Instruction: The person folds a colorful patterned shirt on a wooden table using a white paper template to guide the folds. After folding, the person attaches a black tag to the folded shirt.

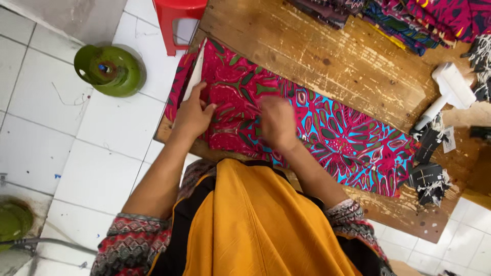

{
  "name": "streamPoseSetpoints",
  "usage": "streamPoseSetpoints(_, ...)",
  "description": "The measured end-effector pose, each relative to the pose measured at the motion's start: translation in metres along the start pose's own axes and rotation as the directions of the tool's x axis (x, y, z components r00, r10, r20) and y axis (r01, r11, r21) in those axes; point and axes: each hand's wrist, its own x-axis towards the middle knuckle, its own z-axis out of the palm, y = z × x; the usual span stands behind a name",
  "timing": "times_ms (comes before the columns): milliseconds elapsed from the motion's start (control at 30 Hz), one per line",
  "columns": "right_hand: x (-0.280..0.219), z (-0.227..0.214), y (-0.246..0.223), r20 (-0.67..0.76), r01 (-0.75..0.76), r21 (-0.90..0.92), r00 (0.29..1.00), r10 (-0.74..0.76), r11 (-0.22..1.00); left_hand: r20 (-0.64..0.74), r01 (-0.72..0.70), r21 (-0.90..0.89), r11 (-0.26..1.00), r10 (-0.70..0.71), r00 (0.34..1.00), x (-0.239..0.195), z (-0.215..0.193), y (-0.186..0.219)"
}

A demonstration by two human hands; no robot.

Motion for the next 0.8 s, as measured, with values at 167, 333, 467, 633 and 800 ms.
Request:
streamPoseSetpoints(167,0.012,0.012,-0.033,0.125,0.055,-0.187,0.992,-0.032,0.981,-0.234,-0.14,0.11,0.984,0.163,0.958,-0.009,0.016,-0.033)
streamPoseSetpoints(333,0.018,0.038,-0.015,0.094,-0.102,-0.068,0.99,0.108,0.992,-0.249,-0.091,0.145,0.985,0.126,0.96,-0.02,0.033,-0.049)
streamPoseSetpoints(467,0.023,0.047,0.028,0.013,-0.374,0.63,0.881,0.472,0.681,-0.259,-0.147,0.047,0.988,0.154,0.953,0.001,0.029,-0.03)
streamPoseSetpoints(633,0.024,0.051,0.051,0.027,-0.417,0.688,0.833,0.553,0.594,-0.166,-0.1,0.018,0.995,0.102,0.981,0.025,0.034,-0.01)
streamPoseSetpoints(800,0.024,0.05,0.043,0.018,-0.39,0.737,0.828,0.56,0.553,-0.133,-0.308,0.056,0.95,0.313,0.941,0.047,0.042,-0.006)
